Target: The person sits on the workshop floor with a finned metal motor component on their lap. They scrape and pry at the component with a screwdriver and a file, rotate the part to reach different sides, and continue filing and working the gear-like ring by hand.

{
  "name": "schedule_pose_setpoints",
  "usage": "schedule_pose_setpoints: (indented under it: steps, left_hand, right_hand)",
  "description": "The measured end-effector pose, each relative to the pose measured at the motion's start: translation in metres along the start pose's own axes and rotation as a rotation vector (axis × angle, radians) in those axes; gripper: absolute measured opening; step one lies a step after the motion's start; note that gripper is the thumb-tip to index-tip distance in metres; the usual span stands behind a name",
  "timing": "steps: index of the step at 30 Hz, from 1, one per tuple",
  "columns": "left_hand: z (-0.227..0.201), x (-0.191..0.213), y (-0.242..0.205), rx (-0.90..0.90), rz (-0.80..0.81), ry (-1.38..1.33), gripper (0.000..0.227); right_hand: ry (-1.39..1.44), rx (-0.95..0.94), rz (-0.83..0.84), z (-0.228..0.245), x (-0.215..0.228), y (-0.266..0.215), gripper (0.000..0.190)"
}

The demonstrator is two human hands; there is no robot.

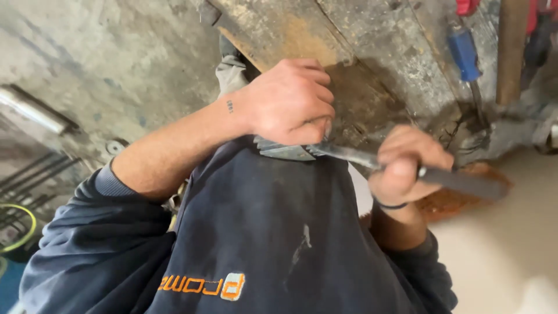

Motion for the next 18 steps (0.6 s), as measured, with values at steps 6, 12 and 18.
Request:
schedule_pose_setpoints:
  steps: [6, 12, 18]
  left_hand:
    - [0.007, -0.007, 0.014, -0.040, 0.101, -0.008, 0.025]
    - [0.012, -0.031, 0.013, -0.055, 0.122, 0.029, 0.028]
    - [0.012, -0.036, 0.015, -0.074, 0.128, 0.042, 0.033]
  right_hand:
    - [0.127, -0.319, -0.081, -0.046, -0.004, -0.031, 0.035]
    - [0.160, -0.286, 0.035, -0.084, -0.031, -0.079, 0.036]
    - [0.449, -0.320, -0.116, -0.093, 0.030, -0.048, 0.052]
Point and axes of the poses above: each hand's wrist, its own y-axis towards the middle knuckle, its own x-axis out of the back of the hand, z = x × y, the point moved 8 cm from there along y, towards the middle knuckle, and after that the axes turned 2 degrees about z, right-handed, at the moved point
